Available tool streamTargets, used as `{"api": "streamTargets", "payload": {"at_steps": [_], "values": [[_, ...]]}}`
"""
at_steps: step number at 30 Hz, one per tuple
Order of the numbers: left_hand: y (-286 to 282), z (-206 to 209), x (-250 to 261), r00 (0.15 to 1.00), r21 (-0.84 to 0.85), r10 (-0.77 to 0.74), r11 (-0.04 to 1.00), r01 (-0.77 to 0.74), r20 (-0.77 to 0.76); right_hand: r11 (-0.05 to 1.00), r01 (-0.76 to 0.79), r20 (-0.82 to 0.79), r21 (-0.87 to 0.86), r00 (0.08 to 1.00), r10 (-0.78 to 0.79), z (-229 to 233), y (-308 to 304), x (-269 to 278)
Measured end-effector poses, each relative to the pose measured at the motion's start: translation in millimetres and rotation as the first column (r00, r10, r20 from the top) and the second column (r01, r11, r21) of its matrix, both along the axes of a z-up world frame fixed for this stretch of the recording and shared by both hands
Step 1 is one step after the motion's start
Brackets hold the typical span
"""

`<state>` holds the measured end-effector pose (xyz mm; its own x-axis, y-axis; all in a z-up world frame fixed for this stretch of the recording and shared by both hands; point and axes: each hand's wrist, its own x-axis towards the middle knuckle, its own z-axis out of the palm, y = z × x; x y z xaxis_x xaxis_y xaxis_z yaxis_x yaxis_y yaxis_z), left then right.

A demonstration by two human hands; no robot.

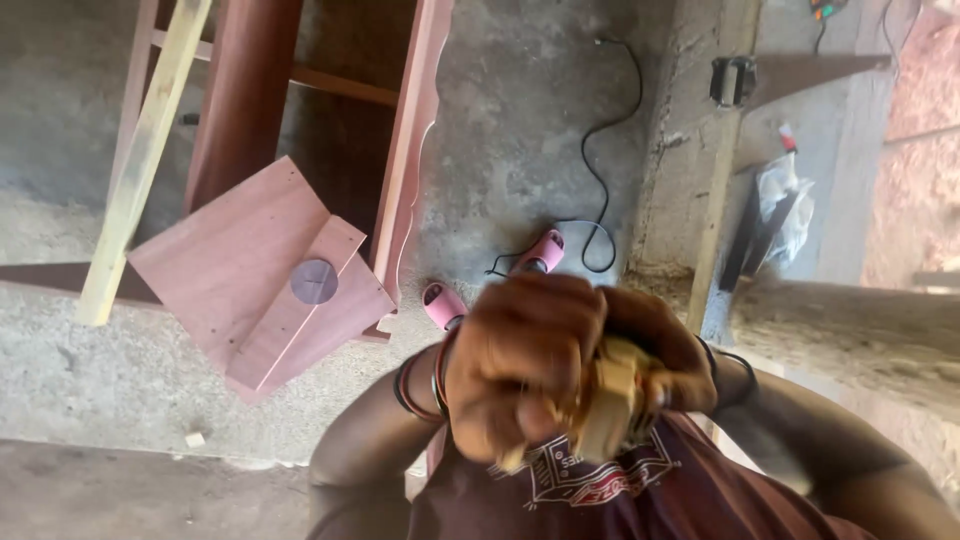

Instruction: The recorder is using an angle grinder with a sanding disc to sand and smooth a wooden furniture piece.

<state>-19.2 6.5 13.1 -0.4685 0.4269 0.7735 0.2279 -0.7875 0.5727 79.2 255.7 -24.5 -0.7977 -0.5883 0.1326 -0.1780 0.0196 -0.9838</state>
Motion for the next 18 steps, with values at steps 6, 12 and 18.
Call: {"api": "streamTargets", "payload": {"at_steps": [6,12,18], "values": [[-10.4,1.4,3.9,0.927,-0.213,0.274,0.951,-0.223,0.256,0.977,-0.039,0.368,-0.209,0.923,0.115,-21.7,-2.2,-30.3],[-21.6,-9.8,4.2,0.853,-0.301,0.475,0.863,-0.405,0.215,0.963,-0.110,0.316,-0.246,0.930,0.187,-25.9,0.9,-56.1],[-29.0,-2.4,0.4,0.809,-0.250,0.578,0.804,-0.540,0.112,0.947,-0.179,0.288,-0.268,0.923,0.256,-33.2,4.0,-70.7]]}}
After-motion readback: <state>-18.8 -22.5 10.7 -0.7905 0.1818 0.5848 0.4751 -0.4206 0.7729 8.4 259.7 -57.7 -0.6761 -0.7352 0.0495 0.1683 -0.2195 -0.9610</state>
